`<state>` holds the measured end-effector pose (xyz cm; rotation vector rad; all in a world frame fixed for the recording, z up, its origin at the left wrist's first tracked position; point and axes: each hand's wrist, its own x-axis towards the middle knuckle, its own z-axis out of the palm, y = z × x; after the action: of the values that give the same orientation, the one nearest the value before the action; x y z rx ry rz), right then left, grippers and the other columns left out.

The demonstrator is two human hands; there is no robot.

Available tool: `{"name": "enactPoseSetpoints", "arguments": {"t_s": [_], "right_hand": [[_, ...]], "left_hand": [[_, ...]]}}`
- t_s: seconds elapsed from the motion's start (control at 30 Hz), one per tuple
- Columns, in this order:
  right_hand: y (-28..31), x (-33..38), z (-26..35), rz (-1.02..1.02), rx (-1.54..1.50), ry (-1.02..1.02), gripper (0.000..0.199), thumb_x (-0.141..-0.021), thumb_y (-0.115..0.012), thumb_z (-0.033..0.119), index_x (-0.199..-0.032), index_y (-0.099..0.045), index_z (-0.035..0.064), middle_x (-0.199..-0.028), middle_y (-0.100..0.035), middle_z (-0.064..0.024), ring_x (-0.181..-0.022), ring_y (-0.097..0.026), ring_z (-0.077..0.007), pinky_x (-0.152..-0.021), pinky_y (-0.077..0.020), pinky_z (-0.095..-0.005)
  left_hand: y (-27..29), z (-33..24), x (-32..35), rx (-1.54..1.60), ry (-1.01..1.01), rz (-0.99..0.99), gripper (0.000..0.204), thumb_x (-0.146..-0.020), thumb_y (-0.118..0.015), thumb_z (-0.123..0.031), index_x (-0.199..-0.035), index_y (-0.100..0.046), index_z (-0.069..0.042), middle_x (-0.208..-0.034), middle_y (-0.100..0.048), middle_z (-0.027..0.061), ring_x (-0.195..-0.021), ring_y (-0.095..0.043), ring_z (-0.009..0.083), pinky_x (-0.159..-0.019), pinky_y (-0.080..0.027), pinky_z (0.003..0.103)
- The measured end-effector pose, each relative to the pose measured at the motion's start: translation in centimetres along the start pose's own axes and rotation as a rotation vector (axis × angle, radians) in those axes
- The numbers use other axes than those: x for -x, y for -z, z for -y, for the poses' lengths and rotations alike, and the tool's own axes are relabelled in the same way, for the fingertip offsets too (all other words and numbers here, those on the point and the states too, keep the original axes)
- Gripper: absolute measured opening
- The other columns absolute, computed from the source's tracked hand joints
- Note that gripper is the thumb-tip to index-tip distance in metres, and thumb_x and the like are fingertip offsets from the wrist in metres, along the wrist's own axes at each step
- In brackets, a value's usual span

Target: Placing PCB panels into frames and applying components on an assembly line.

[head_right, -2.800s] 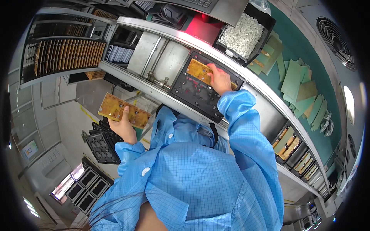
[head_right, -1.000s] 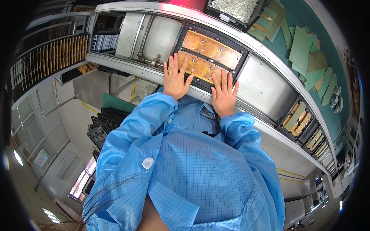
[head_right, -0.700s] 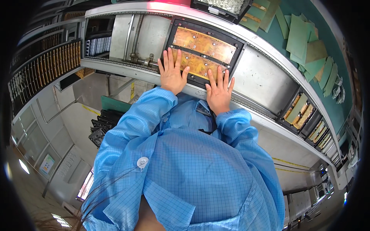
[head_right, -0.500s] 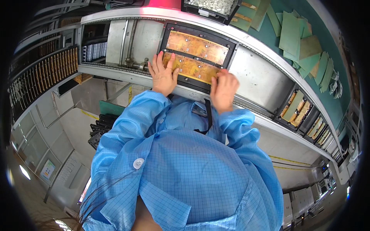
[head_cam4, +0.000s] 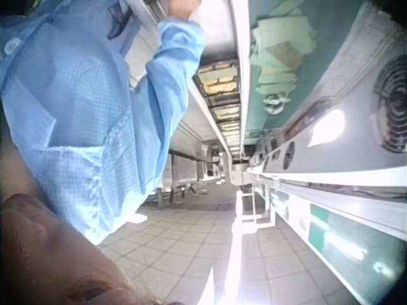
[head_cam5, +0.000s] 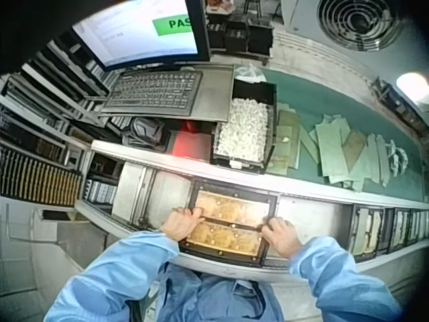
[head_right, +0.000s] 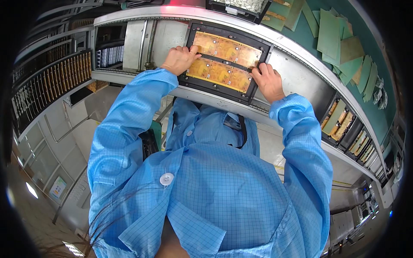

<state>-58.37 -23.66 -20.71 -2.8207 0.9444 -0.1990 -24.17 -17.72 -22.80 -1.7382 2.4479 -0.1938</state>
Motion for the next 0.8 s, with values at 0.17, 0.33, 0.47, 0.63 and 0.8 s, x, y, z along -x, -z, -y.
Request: {"name": "enactPoseSetpoints", "arguments": {"t_s": [0.17,0.33,0.47,0.63,0.8], "right_hand": [[-1.1,0.5,1.2,-0.065,-0.031,-0.137,0.015,-0.087,-0.067,0.024,-0.092,-0.059,0.013,-0.09,-0.051,-0.0048,-0.085,-0.057,-0.0232,-0.064,-0.0528,-0.0358],[-1.7,0.3,2.1,-0.088,0.07,-0.211,0.015,-0.087,-0.066,0.023,-0.086,-0.056,0.0117,-0.089,-0.052,-0.0054,-0.082,-0.056,-0.024,-0.064,-0.0526,-0.0361],[-1.9,-0.6,3.3,-0.063,0.1,-0.293,0.015,-0.088,-0.064,0.023,-0.083,-0.055,0.0113,-0.088,-0.052,-0.0053,-0.081,-0.056,-0.0247,-0.064,-0.0528,-0.0371],[-1.0,-2.2,4.8,0.122,0.198,-0.504,0.018,-0.09,-0.056,0.021,-0.08,-0.064,0.0074,-0.09,-0.062,-0.0079,-0.085,-0.062,-0.0292,-0.065,-0.0546,-0.0431],[-2.3,-2.3,4.6,0.2,0.189,-0.662,0.026,-0.089,-0.053,0.022,-0.075,-0.068,0.0062,-0.081,-0.067,-0.0161,-0.073,-0.067,-0.0349,-0.062,-0.0551,-0.0463]], "left_hand": [[-0.2,0.7,-0.1,0.034,-0.011,0.02,0.033,-0.094,-0.054,-0.047,-0.087,-0.052,-0.015,-0.061,-0.06,0.0041,-0.055,-0.062,0.0203,-0.045,-0.047,0.035],[-1.1,0.9,0.4,0.132,-0.006,-0.08,0.027,-0.093,-0.057,-0.041,-0.086,-0.053,-0.015,-0.061,-0.06,0.0047,-0.055,-0.062,0.0209,-0.044,-0.048,0.036],[-2.2,-0.1,0.7,0.073,0.107,0.007,0.019,-0.093,-0.059,-0.039,-0.1,-0.06,-0.021,-0.063,-0.058,0.0037,-0.057,-0.062,0.0215,-0.045,-0.049,0.036],[-1.5,0.7,0.7,0.111,0.023,-0.06,0.017,-0.093,-0.059,-0.036,-0.1,-0.06,-0.02,-0.064,-0.058,0.004,-0.058,-0.063,0.0214,-0.046,-0.05,0.036],[-1.4,1.8,0.4,0.159,-0.124,0.007,0.011,-0.09,-0.056,-0.022,-0.096,-0.053,-0.013,-0.066,-0.061,0.006,-0.065,-0.066,0.0252,-0.052,-0.053,0.039]]}}
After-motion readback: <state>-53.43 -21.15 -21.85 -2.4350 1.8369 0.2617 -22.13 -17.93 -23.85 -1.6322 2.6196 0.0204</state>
